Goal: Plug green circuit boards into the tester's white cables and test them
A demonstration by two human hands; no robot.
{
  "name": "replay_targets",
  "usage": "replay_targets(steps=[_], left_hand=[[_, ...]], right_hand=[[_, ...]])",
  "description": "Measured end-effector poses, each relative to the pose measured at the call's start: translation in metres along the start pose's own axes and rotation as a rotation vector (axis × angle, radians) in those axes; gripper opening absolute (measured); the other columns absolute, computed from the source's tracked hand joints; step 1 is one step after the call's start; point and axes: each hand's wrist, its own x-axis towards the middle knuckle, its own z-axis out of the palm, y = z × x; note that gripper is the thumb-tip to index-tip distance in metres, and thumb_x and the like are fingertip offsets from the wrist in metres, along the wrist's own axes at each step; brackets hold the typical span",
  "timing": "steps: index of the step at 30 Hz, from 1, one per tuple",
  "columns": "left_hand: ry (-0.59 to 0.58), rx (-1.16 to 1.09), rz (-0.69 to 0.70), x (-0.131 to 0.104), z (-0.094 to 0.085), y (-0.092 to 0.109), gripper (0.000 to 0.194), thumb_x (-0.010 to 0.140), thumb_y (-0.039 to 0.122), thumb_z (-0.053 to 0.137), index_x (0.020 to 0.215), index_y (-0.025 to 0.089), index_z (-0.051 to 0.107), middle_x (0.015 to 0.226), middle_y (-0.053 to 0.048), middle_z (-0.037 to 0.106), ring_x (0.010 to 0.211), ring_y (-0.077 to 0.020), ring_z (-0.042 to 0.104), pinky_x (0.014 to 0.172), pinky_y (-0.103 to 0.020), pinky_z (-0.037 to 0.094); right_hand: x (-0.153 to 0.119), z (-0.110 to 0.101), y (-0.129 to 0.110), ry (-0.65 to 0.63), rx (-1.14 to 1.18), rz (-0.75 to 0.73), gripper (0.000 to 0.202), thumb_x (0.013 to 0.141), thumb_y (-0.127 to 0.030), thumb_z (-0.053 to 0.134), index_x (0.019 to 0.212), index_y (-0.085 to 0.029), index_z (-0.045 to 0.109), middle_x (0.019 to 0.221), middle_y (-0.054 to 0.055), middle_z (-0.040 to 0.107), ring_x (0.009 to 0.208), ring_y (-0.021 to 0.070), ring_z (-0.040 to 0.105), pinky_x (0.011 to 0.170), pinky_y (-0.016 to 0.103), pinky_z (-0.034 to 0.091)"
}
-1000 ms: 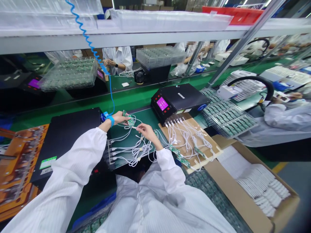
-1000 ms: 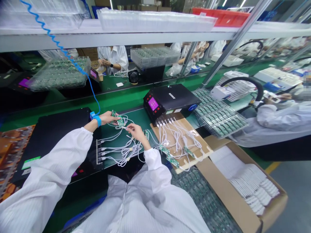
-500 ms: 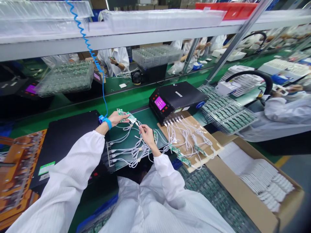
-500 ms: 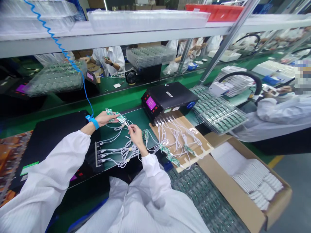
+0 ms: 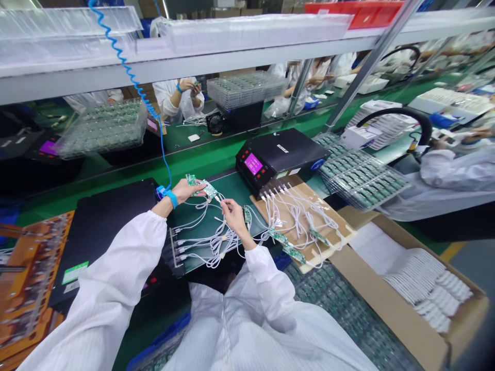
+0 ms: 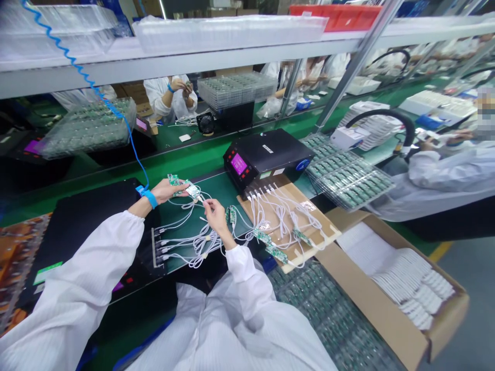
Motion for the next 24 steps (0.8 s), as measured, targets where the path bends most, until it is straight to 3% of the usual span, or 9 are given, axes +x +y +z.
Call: replay_targets(steps=[17,24], left_hand=[[0.012,0.009,-0.009,-0.006,0.005,0.006,0.023,0.069,0.009,0.093,0.084,0.005,0.075,0.082,-0.014,0.078,0.073,-0.0197,0.077,0.074,-0.028,0.067],[-0.041,0.14,0.122,-0.011,0.008,0.006,0.03,0.066,0.022,0.096,0.086,0.009,0.077,0.085,-0.012,0.079,0.076,-0.0223,0.077,0.08,-0.035,0.066]], right_hand=[[0.001,0.0,0.004,-0.004,0.044,0.001,0.036,0.093,-0.055,0.057,0.095,-0.02,0.065,0.062,-0.003,0.057,0.06,0.0154,0.058,0.06,0.027,0.046],[0.002,-0.002,0.006,0.011,-0.018,-0.045,0.032,0.094,-0.05,0.056,0.094,-0.02,0.067,0.084,0.004,0.072,0.068,0.0163,0.063,0.066,0.028,0.049]])
